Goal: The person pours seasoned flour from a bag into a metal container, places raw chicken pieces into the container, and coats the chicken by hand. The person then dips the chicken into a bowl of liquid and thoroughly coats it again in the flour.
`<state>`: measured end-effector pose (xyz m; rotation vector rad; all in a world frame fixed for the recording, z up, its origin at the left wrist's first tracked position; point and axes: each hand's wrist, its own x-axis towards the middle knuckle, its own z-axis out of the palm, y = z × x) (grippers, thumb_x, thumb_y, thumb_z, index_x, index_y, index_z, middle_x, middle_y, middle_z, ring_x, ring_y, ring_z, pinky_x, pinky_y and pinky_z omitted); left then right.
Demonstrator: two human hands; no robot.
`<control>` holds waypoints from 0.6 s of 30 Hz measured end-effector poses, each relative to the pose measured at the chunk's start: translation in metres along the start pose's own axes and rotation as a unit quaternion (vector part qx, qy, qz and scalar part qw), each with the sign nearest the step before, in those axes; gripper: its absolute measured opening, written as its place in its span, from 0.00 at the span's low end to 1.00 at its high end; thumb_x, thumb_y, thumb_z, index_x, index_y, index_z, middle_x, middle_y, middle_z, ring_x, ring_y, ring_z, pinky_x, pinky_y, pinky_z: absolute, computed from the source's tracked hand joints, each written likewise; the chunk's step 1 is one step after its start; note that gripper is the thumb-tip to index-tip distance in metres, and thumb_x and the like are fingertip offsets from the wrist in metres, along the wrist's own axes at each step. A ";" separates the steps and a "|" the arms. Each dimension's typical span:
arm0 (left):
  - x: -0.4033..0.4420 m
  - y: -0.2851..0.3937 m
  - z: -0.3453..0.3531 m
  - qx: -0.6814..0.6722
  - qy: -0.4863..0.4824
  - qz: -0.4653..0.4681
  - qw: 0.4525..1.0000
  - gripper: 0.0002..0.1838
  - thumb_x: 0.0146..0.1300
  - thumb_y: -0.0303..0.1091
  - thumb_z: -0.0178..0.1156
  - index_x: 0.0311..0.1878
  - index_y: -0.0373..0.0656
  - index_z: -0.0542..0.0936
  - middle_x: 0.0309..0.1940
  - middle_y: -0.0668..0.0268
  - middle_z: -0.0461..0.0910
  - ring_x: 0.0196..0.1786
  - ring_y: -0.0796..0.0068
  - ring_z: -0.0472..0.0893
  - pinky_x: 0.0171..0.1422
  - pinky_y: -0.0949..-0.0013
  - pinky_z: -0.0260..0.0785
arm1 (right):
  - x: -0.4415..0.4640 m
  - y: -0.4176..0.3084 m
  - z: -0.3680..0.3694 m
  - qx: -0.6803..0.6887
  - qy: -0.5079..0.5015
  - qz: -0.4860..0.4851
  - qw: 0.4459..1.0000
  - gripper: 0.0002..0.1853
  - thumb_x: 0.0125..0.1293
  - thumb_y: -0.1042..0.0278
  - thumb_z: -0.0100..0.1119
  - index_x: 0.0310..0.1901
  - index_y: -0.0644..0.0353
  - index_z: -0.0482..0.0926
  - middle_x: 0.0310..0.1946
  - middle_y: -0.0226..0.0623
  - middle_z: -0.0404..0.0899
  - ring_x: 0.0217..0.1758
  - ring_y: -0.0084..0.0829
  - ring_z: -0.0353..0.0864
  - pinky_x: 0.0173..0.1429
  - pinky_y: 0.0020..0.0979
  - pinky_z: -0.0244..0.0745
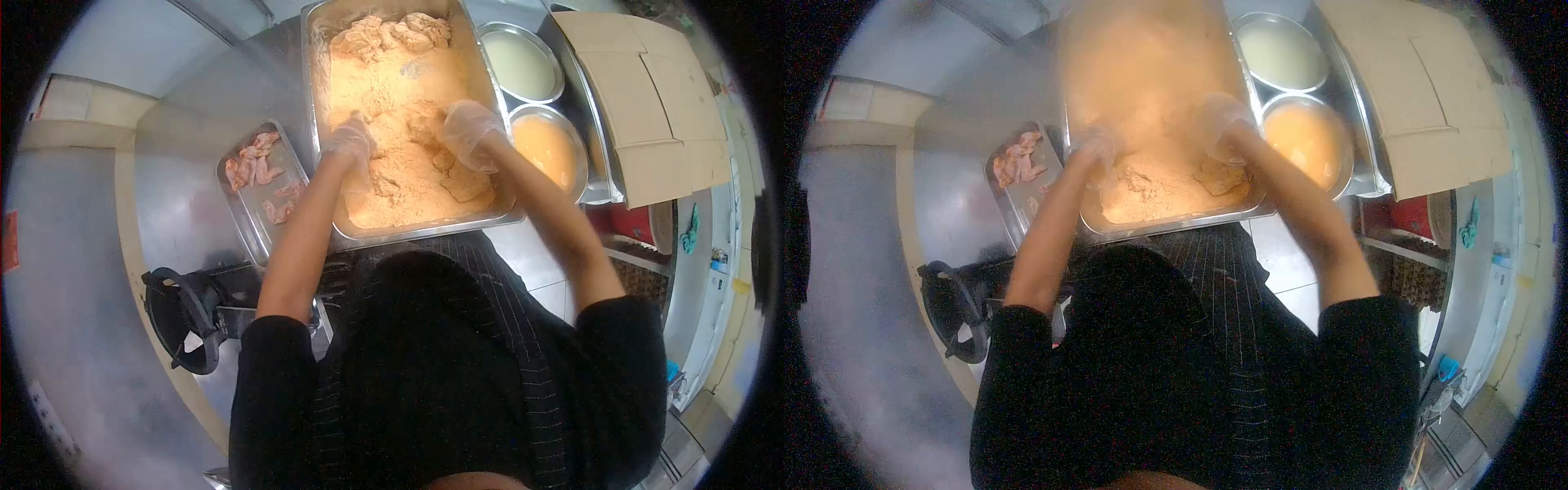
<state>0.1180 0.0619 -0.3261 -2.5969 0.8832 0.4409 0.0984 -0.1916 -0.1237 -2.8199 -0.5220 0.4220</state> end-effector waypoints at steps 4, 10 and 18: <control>-0.064 -0.003 -0.126 -0.346 0.061 -0.267 0.898 0.17 0.51 0.44 0.62 0.42 0.46 0.84 0.44 0.57 0.80 0.49 0.62 0.79 0.52 0.66 0.71 | 0.067 0.080 0.094 -0.456 0.136 -0.216 0.853 0.19 0.62 0.51 0.50 0.39 0.58 0.80 0.31 0.48 0.80 0.36 0.45 0.79 0.45 0.36 0.74; -0.080 0.007 -0.172 -0.105 -0.135 -0.091 0.981 0.18 0.54 0.44 0.60 0.45 0.45 0.82 0.48 0.56 0.79 0.52 0.58 0.79 0.56 0.65 0.71 | 0.040 0.023 -0.014 -0.066 0.034 -0.114 0.991 0.14 0.59 0.59 0.52 0.37 0.61 0.80 0.36 0.43 0.80 0.41 0.42 0.79 0.47 0.39 0.73; -0.069 -0.003 -0.152 -0.094 -0.108 -0.027 0.989 0.17 0.54 0.37 0.57 0.46 0.43 0.81 0.49 0.53 0.78 0.51 0.56 0.78 0.53 0.64 0.72 | 0.033 -0.013 -0.051 0.172 0.042 0.047 0.983 0.18 0.66 0.58 0.47 0.45 0.65 0.75 0.38 0.44 0.80 0.40 0.37 0.78 0.48 0.38 0.74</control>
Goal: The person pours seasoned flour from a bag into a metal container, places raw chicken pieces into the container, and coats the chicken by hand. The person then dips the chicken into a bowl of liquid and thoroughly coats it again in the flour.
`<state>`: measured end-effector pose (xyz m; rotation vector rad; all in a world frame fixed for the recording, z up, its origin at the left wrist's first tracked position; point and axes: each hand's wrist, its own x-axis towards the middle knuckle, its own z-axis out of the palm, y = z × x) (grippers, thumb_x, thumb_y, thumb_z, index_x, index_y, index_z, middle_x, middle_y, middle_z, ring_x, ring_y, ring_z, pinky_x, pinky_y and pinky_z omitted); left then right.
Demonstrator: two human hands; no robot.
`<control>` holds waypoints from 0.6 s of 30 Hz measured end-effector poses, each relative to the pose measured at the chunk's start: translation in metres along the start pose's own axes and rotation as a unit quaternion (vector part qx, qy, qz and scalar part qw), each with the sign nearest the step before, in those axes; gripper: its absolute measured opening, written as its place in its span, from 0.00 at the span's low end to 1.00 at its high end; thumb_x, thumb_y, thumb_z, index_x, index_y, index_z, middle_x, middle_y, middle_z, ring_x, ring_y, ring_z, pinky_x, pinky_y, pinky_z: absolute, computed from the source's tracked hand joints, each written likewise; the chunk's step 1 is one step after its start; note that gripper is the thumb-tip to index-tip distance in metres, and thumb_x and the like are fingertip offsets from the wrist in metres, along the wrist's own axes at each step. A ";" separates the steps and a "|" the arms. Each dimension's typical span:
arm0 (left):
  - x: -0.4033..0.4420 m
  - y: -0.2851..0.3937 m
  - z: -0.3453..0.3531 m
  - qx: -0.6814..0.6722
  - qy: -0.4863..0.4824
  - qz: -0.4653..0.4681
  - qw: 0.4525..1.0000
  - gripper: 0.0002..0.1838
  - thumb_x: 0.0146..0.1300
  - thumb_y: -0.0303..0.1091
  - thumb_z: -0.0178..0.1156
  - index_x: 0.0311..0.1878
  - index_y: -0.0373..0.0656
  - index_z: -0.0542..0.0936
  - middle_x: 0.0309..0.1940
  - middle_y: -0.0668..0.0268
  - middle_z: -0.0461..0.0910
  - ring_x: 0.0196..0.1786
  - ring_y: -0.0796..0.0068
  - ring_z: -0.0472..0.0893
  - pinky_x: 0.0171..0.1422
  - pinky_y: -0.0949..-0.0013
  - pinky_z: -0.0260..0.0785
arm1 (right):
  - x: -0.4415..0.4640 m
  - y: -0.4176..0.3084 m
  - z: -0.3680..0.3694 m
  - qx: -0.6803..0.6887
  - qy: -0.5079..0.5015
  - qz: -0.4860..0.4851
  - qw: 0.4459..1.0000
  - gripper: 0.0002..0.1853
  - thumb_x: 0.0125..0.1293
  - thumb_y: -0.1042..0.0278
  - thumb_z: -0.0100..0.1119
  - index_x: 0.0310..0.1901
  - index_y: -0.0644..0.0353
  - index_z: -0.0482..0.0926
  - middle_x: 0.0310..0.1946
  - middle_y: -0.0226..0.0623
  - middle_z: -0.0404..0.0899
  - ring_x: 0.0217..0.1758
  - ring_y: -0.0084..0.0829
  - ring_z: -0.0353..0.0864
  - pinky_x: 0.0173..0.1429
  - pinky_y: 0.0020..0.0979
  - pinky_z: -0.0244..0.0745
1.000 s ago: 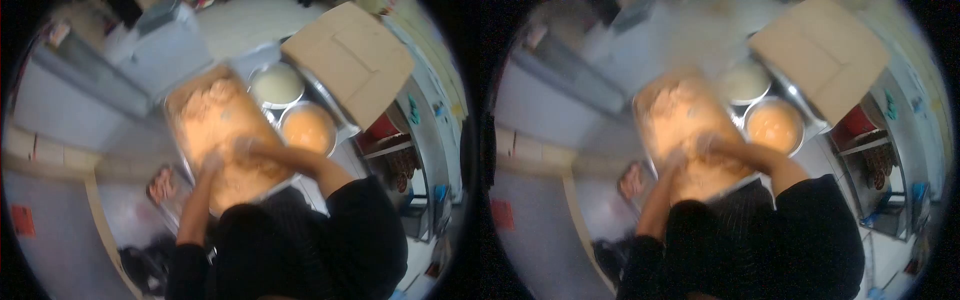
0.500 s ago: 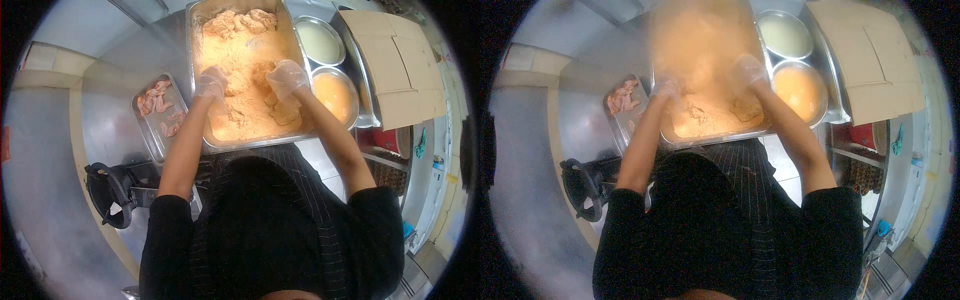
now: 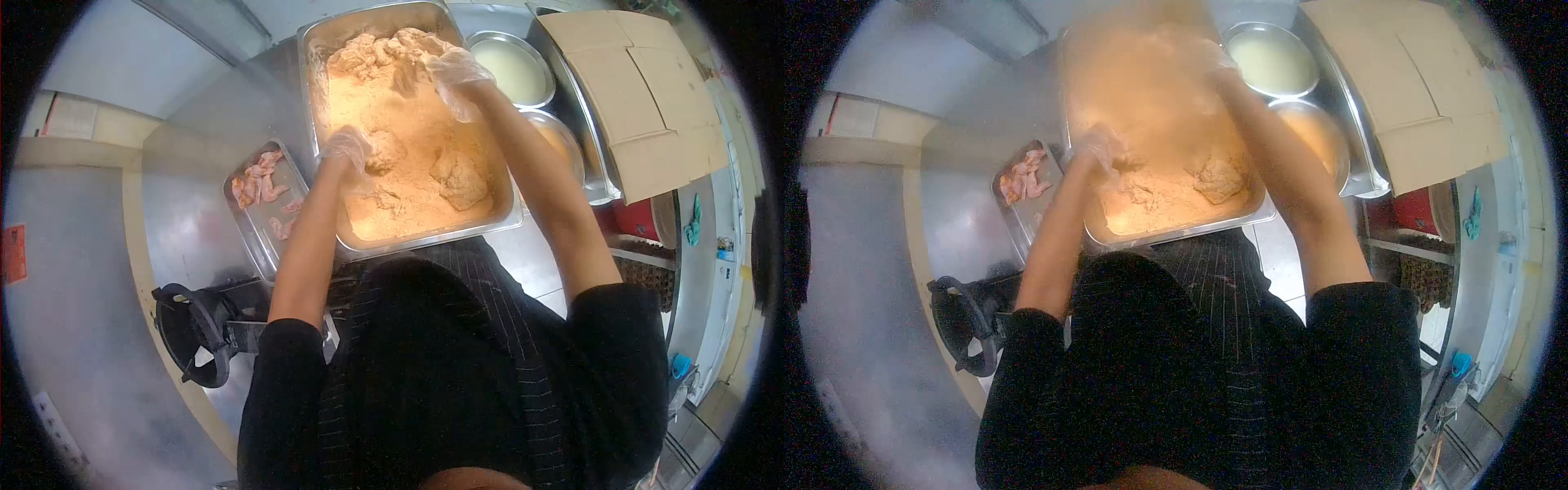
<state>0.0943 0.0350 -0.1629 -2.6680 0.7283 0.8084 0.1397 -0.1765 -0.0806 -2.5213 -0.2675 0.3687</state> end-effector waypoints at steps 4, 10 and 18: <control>0.034 -0.023 -0.020 -0.321 0.119 -0.220 0.913 0.13 0.56 0.33 0.53 0.42 0.41 0.81 0.43 0.49 0.79 0.47 0.53 0.79 0.50 0.61 0.73 | -0.028 0.005 0.004 -0.196 -0.179 -0.067 0.962 0.19 0.66 0.59 0.47 0.51 0.66 0.69 0.43 0.49 0.78 0.40 0.40 0.78 0.51 0.37 0.73; 0.003 0.022 -0.075 -0.278 0.320 -0.126 0.897 0.12 0.61 0.34 0.48 0.42 0.37 0.76 0.44 0.44 0.76 0.47 0.51 0.78 0.50 0.60 0.72 | -0.056 0.063 0.091 -0.232 -0.244 -0.098 0.936 0.21 0.57 0.64 0.54 0.52 0.61 0.68 0.43 0.53 0.77 0.46 0.48 0.78 0.51 0.40 0.73; -0.005 0.101 0.013 -0.201 -0.012 -0.146 0.968 0.20 0.60 0.40 0.53 0.53 0.40 0.76 0.54 0.50 0.73 0.53 0.52 0.77 0.54 0.58 0.72 | -0.042 0.048 0.082 -0.204 -0.256 -0.144 0.934 0.12 0.51 0.63 0.57 0.32 0.60 0.84 0.37 0.52 0.81 0.39 0.39 0.82 0.39 0.42 0.76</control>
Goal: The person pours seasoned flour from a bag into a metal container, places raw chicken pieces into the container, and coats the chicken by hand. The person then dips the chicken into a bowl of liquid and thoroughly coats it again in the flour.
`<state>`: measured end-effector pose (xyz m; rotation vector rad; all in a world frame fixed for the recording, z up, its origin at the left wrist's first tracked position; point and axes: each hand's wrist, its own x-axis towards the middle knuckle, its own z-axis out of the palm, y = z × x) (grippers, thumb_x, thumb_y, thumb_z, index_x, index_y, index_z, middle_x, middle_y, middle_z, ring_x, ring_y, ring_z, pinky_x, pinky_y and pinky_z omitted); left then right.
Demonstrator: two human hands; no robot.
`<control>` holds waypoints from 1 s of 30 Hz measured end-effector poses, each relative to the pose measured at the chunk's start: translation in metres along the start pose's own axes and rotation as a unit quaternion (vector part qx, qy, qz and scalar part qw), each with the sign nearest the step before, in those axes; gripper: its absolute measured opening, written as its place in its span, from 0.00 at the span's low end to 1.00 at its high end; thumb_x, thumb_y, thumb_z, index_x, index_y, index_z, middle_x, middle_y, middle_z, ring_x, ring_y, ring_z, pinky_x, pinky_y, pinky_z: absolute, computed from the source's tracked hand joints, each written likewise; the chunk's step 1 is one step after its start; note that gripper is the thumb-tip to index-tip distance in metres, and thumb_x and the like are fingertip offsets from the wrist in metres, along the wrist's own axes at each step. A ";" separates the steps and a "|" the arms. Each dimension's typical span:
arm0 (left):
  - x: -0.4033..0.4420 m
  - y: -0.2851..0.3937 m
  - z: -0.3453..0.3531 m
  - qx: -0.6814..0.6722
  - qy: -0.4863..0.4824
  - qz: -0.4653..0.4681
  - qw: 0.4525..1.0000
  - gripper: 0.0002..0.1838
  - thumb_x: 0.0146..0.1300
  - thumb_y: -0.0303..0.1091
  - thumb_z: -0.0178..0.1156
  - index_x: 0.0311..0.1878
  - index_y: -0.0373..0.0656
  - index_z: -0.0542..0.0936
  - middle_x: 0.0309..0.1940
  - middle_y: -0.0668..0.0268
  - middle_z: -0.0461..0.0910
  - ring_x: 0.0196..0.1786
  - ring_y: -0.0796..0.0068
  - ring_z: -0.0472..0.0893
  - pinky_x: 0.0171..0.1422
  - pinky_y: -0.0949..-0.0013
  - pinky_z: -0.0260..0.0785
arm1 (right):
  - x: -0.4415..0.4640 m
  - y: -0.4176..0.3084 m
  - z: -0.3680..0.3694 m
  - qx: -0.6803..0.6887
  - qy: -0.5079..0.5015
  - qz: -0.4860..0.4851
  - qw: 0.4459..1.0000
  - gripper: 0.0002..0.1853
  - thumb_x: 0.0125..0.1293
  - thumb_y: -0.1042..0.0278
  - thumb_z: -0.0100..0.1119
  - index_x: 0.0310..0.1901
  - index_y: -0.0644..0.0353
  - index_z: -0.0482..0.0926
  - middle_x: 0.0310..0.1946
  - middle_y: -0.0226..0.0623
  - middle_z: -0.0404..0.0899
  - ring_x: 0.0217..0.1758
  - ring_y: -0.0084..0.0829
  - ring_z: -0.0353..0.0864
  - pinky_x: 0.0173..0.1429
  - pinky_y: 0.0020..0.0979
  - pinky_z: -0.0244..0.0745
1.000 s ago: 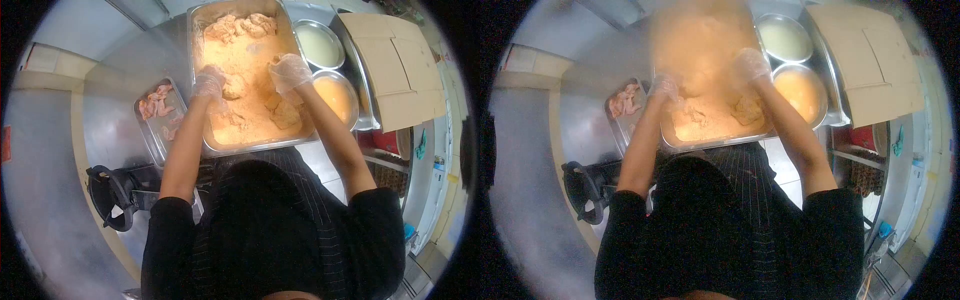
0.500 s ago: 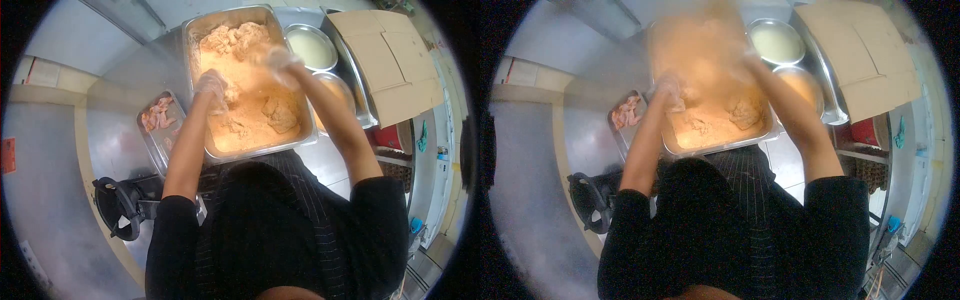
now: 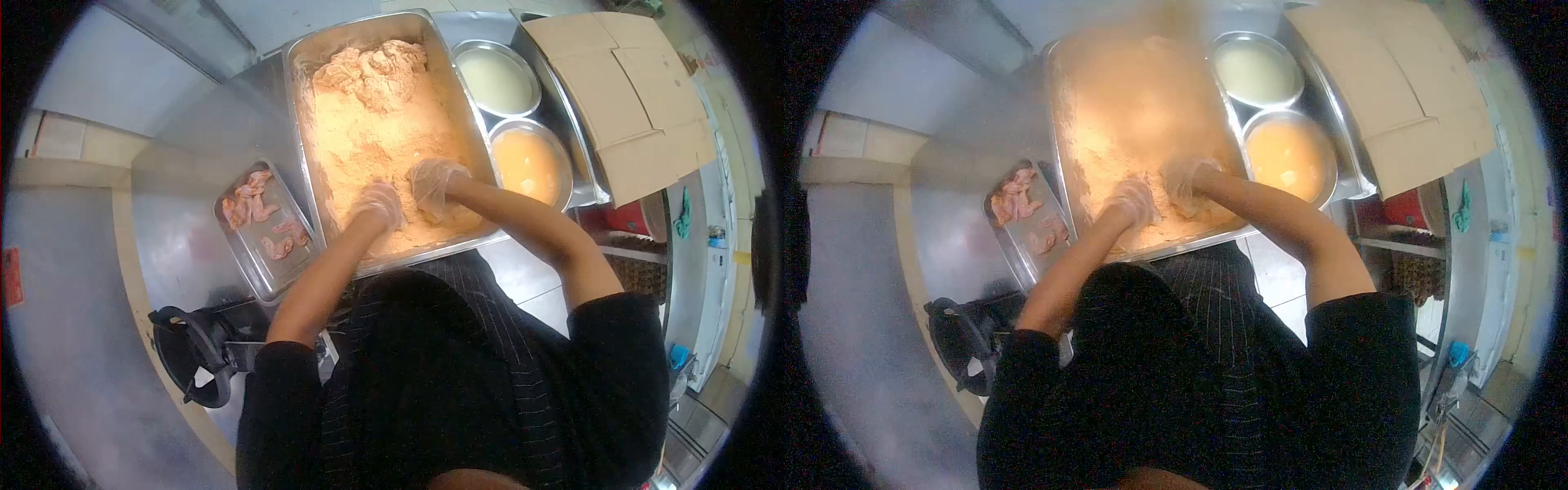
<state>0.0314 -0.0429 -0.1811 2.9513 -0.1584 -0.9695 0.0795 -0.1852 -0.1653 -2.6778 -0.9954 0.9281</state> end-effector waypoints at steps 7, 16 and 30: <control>0.005 -0.031 0.051 0.037 -0.005 0.031 0.999 0.23 0.62 0.37 0.50 0.57 0.33 0.72 0.55 0.44 0.72 0.51 0.54 0.78 0.52 0.57 0.73 | -0.020 0.001 0.015 -0.002 -0.043 0.028 0.999 0.17 0.51 0.59 0.57 0.38 0.62 0.82 0.42 0.53 0.80 0.44 0.43 0.81 0.47 0.40 0.75; 0.045 -0.036 0.073 0.084 0.226 0.158 0.958 0.19 0.58 0.34 0.50 0.46 0.31 0.78 0.39 0.44 0.79 0.35 0.56 0.80 0.42 0.57 0.73 | 0.025 -0.003 0.017 0.007 -0.004 0.013 1.000 0.17 0.51 0.57 0.57 0.38 0.62 0.79 0.37 0.48 0.80 0.47 0.42 0.79 0.53 0.41 0.71; 0.038 -0.020 0.050 0.037 0.125 0.024 0.991 0.20 0.54 0.32 0.58 0.50 0.35 0.76 0.48 0.49 0.77 0.48 0.59 0.79 0.48 0.65 0.74 | 0.018 0.006 0.074 -0.084 0.199 0.102 0.971 0.14 0.57 0.61 0.51 0.34 0.64 0.79 0.34 0.49 0.80 0.39 0.40 0.80 0.45 0.43 0.71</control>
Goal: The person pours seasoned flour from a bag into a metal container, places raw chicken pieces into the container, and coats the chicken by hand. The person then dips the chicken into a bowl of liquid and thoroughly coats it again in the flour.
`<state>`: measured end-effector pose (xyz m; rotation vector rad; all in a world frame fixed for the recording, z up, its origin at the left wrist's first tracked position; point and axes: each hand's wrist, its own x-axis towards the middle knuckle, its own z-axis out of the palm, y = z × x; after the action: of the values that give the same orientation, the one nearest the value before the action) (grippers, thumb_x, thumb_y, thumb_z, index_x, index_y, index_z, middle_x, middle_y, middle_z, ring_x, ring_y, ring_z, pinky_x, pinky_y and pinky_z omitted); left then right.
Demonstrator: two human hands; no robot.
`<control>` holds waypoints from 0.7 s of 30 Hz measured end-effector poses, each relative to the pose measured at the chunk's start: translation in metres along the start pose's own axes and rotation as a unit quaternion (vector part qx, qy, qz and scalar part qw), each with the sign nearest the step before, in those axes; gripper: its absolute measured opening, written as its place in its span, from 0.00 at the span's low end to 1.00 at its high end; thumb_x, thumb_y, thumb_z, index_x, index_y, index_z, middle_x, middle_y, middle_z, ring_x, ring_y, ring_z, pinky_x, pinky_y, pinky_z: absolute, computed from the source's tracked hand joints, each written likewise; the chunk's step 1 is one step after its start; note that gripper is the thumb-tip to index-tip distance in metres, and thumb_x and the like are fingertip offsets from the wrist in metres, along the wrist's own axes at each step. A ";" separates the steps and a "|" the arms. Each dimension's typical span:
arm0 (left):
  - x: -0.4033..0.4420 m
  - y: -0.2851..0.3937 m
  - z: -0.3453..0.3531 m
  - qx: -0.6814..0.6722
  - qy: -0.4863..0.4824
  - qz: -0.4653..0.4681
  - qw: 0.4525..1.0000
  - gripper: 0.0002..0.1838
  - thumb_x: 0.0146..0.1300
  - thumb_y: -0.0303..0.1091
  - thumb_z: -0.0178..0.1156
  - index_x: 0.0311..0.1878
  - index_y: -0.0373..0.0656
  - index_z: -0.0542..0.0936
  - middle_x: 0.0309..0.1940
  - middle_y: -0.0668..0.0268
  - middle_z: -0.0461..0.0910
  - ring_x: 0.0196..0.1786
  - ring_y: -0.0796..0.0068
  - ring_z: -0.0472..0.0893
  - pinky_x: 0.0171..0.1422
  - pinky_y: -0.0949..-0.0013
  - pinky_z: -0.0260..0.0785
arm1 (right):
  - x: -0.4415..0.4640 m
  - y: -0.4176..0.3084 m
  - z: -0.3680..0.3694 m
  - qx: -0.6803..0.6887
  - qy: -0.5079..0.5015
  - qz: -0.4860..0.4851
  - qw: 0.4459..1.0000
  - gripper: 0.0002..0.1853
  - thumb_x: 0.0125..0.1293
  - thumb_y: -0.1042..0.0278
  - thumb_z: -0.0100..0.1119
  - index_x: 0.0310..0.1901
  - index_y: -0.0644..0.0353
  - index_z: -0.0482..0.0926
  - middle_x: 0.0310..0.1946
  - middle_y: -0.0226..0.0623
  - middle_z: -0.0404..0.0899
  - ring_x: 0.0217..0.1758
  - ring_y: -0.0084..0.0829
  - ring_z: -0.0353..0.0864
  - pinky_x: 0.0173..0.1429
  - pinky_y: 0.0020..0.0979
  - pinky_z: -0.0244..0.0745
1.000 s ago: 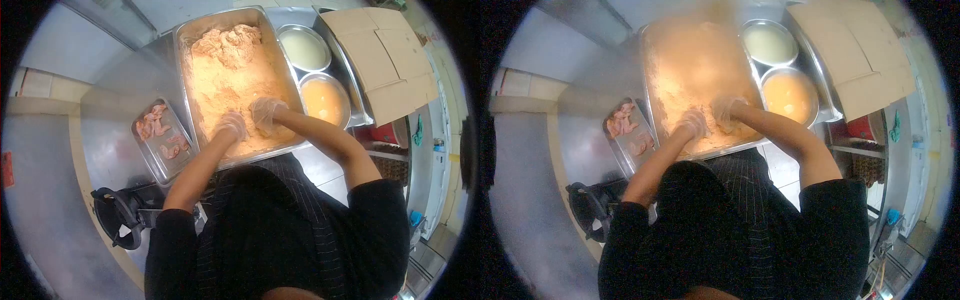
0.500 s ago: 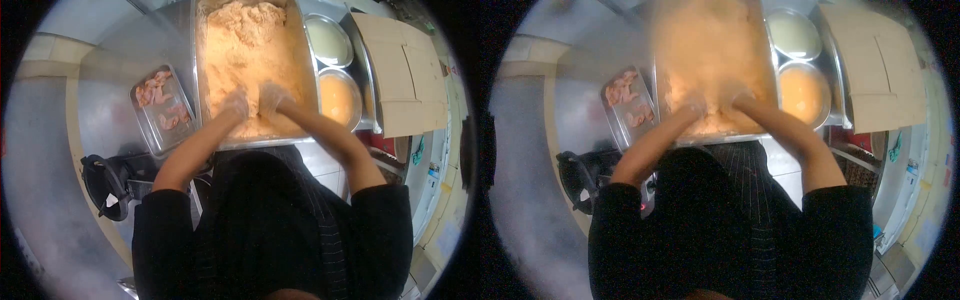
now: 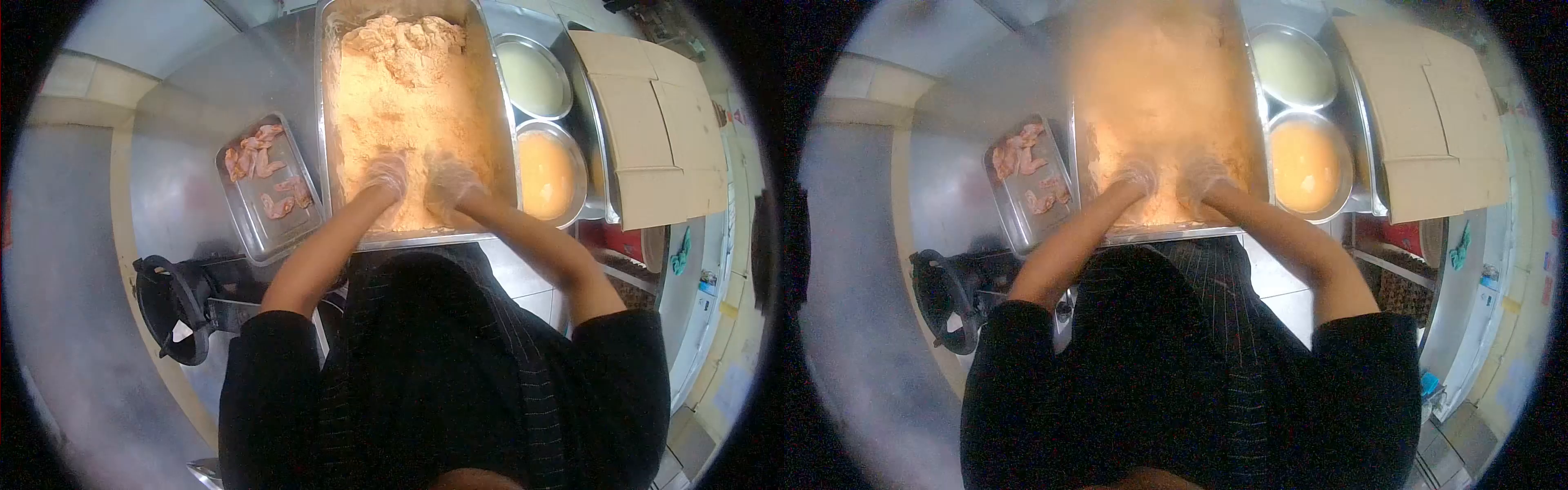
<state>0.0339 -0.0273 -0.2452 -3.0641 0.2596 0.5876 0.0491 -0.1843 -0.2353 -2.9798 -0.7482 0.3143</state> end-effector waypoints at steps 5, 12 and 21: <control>0.034 -0.020 0.014 -0.038 -0.030 0.029 0.998 0.18 0.46 0.32 0.65 0.43 0.37 0.80 0.40 0.49 0.80 0.48 0.59 0.80 0.46 0.65 0.74 | 0.050 0.036 -0.035 0.130 -0.187 -0.086 0.970 0.14 0.57 0.63 0.49 0.36 0.65 0.78 0.34 0.47 0.80 0.39 0.41 0.80 0.41 0.45 0.71; -0.003 -0.034 -0.077 0.086 -0.147 0.119 0.978 0.12 0.46 0.35 0.65 0.36 0.44 0.83 0.42 0.52 0.80 0.46 0.60 0.80 0.47 0.66 0.74 | 0.060 0.056 -0.074 0.056 -0.257 -0.190 0.946 0.13 0.57 0.62 0.49 0.37 0.62 0.78 0.34 0.45 0.81 0.39 0.41 0.80 0.40 0.44 0.72; 0.016 -0.017 -0.001 -0.044 0.036 -0.060 0.997 0.14 0.56 0.34 0.53 0.44 0.42 0.81 0.53 0.54 0.75 0.53 0.57 0.76 0.53 0.60 0.72 | 0.033 -0.011 -0.021 -0.133 -0.034 -0.196 0.971 0.14 0.57 0.61 0.50 0.39 0.60 0.79 0.35 0.44 0.81 0.39 0.41 0.80 0.41 0.41 0.74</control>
<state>0.0517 -0.0130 -0.2505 -3.1606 0.0510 0.4970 0.0771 -0.1591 -0.2197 -2.9671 -1.4629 0.3138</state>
